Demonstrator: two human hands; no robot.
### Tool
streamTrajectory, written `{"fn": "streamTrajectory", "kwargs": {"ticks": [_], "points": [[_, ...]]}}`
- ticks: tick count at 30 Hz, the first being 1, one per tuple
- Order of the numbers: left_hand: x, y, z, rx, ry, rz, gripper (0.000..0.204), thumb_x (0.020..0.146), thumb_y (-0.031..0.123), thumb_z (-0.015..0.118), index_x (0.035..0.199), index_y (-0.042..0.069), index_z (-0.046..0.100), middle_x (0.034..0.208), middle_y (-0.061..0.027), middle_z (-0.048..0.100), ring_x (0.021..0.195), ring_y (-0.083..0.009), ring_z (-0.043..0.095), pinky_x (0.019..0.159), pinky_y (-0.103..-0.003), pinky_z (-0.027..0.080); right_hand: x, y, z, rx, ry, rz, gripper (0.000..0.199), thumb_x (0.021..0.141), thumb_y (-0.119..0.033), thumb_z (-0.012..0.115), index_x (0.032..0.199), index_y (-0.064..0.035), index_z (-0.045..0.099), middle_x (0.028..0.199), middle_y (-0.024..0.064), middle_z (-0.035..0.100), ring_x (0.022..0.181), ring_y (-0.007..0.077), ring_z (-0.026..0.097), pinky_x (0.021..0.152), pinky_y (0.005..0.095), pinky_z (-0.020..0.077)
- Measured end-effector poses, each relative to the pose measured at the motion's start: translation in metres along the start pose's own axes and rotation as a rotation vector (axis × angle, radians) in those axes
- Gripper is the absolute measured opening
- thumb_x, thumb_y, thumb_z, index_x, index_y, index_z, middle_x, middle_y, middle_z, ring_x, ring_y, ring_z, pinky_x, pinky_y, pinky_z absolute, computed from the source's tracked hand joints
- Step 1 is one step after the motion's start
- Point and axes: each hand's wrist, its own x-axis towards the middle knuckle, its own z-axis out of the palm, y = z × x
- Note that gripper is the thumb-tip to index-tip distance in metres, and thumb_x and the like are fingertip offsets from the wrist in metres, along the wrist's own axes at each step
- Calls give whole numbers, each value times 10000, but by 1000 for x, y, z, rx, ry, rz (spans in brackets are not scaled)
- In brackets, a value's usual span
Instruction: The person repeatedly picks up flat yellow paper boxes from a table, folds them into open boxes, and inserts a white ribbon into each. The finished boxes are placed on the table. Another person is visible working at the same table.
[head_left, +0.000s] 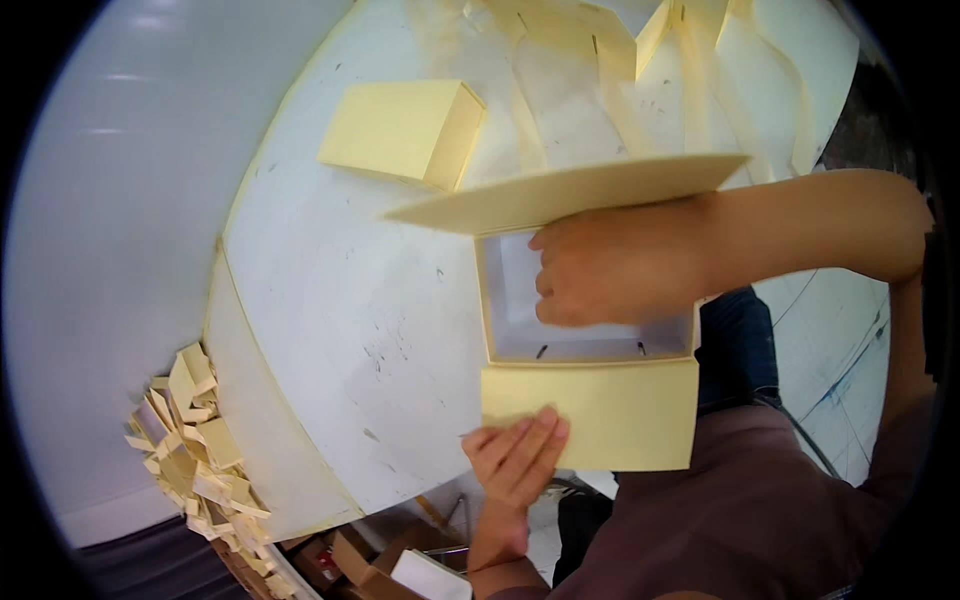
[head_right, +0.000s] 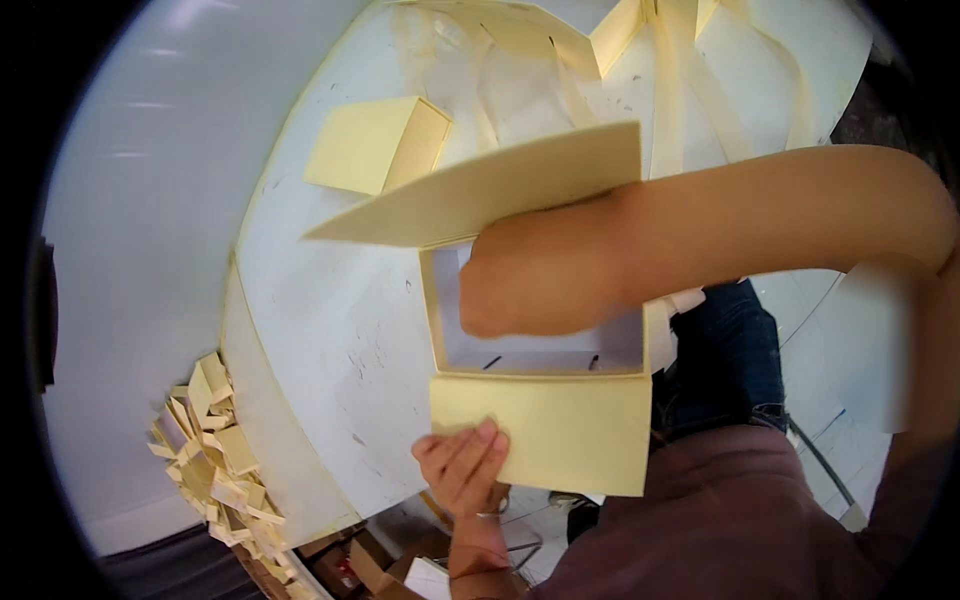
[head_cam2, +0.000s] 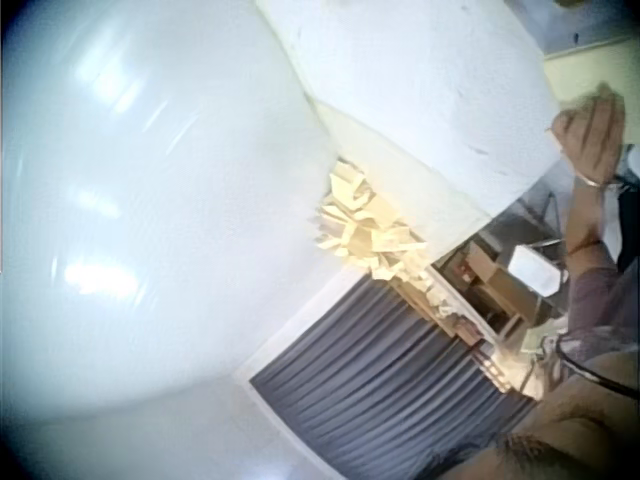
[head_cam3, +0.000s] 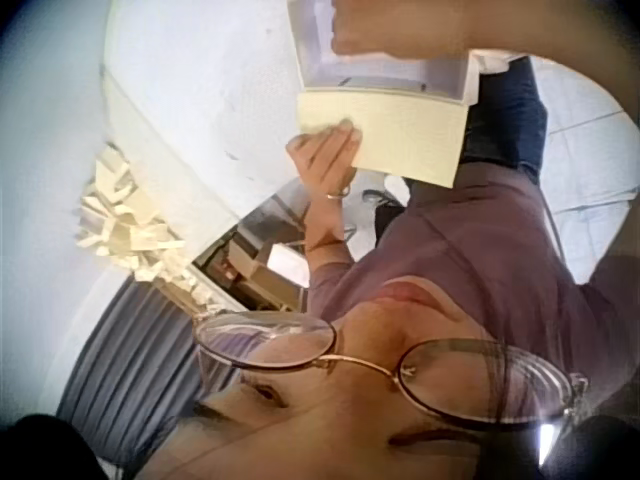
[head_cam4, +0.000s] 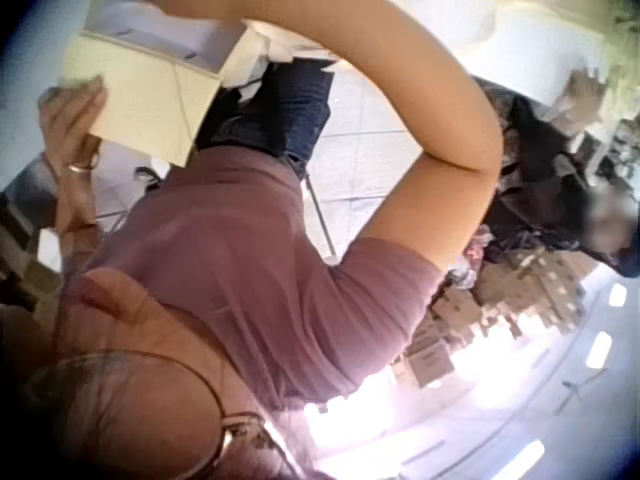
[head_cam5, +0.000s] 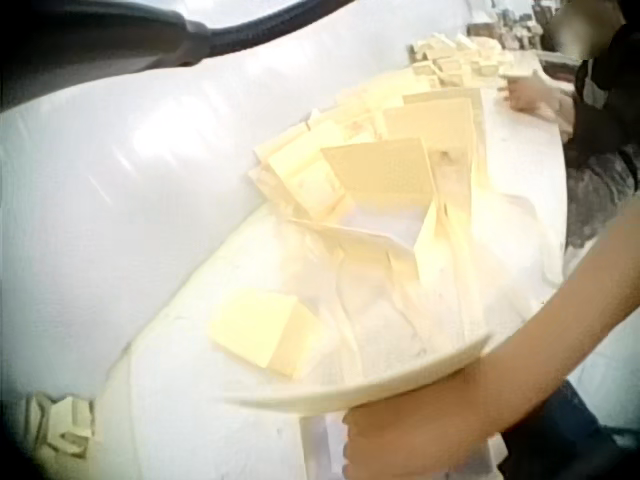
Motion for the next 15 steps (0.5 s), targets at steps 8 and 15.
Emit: {"fn": "streamTrajectory", "kwargs": {"ticks": [8,15], "points": [[-26,7,18,-89,85,-79,225,689,95,677,884,204,657,985,79,616,969,-74,487,760,-239,306,-3,-8,21,192,208,64,79,607,-46,528,573,25,522,568,184,528,520,313,541,456,379,420],[-30,5,14,-65,98,-47,203,716,113,676,892,212,654,998,87,614,1004,-68,472,795,-243,298,13,-18,31,289,282,63,77,614,-44,527,586,27,522,573,184,524,526,312,537,468,383,416]]}}
